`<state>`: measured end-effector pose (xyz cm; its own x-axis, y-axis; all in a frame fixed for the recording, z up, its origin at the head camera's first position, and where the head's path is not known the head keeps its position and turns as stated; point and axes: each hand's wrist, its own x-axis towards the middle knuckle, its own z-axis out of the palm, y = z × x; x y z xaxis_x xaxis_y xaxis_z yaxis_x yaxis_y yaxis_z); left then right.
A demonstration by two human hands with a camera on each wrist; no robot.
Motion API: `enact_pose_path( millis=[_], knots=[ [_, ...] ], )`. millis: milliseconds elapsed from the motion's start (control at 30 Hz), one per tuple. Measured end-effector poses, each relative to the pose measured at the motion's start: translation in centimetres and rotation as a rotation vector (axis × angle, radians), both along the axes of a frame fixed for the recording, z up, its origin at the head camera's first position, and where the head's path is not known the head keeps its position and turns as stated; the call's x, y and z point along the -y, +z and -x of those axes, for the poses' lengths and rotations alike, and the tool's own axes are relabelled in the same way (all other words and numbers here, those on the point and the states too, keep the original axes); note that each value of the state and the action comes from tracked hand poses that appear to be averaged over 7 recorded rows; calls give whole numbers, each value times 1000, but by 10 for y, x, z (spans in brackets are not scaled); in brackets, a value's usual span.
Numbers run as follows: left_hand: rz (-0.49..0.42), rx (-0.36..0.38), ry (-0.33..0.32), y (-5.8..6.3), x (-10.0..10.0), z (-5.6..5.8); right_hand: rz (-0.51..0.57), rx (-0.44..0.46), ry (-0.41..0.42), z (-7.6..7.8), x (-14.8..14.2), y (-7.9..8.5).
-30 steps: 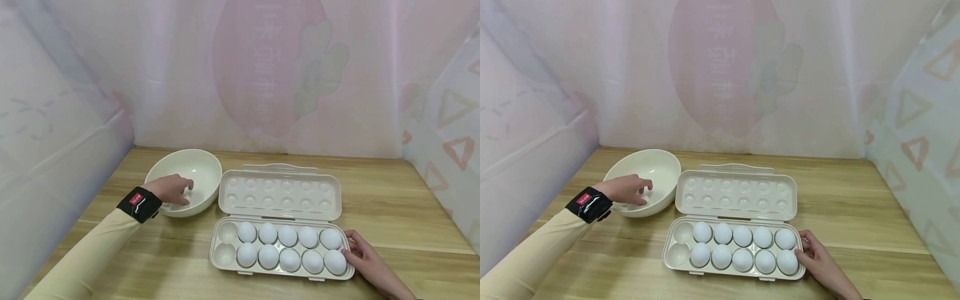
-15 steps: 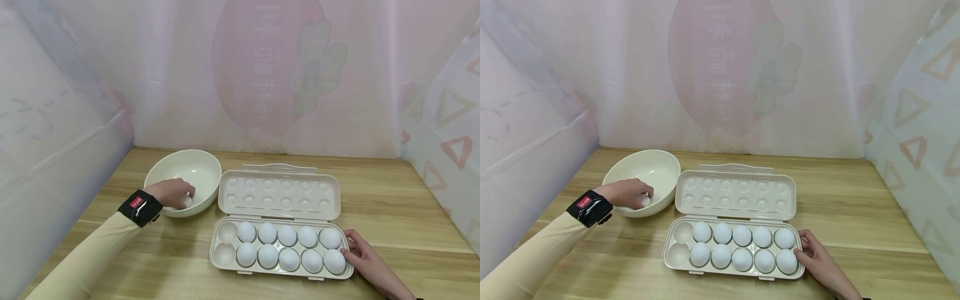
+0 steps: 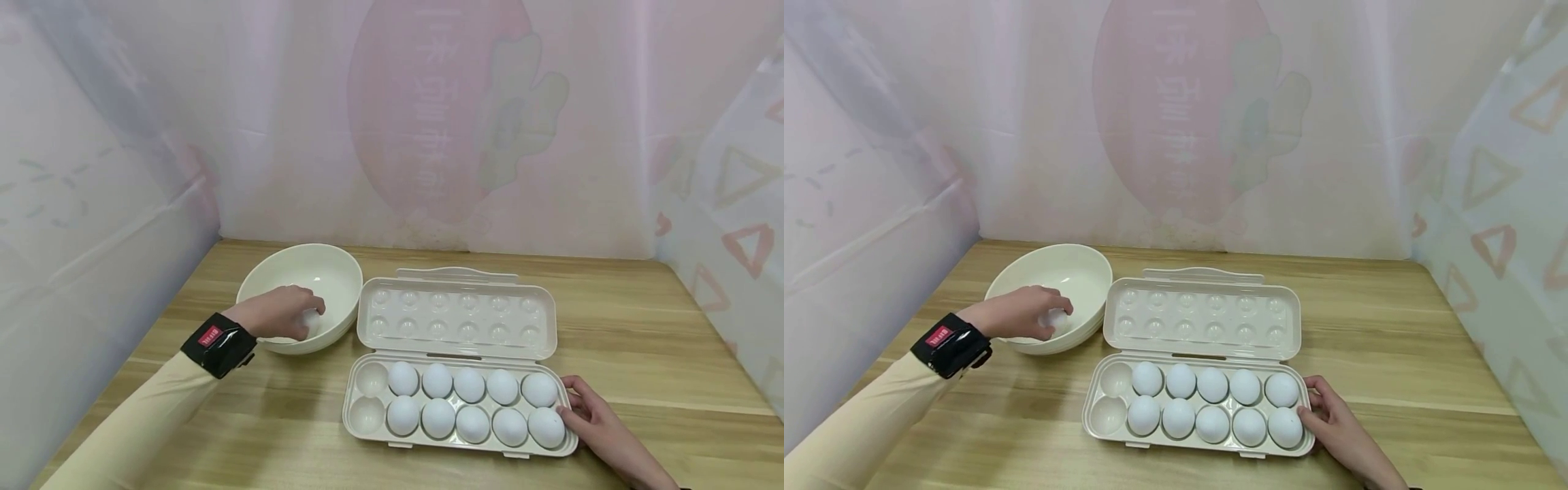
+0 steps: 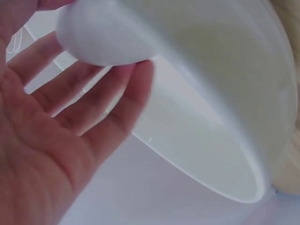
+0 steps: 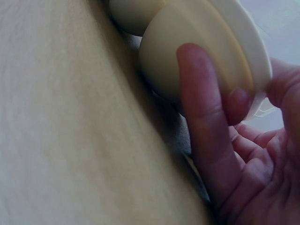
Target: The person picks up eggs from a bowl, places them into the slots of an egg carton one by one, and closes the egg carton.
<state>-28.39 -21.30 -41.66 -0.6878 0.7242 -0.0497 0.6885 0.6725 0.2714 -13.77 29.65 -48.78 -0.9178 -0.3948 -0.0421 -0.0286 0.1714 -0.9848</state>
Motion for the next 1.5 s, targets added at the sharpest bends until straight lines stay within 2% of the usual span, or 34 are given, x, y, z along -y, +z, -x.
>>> enact_pose_path(
  millis=[200, 567, 867, 1200, 1500],
  knots=[
    [-102, -110, -41, 5, -1, -4, -12, -20, 13, 0, 1, 2],
    [-127, -240, -76, 17, -12, -15, -27, 3, 0, -1, 1, 3],
    [-134, -256, -125, 22, -22, -22, -26, -1, -2, 0, 1, 2],
    [-133, -340, -213, 26, -39, -34, -18, 2, -15, 0, -1, 1],
    [-119, -392, -255, 26, -51, -45, 3, -12, 2, -1, -2, 1]
  ],
)
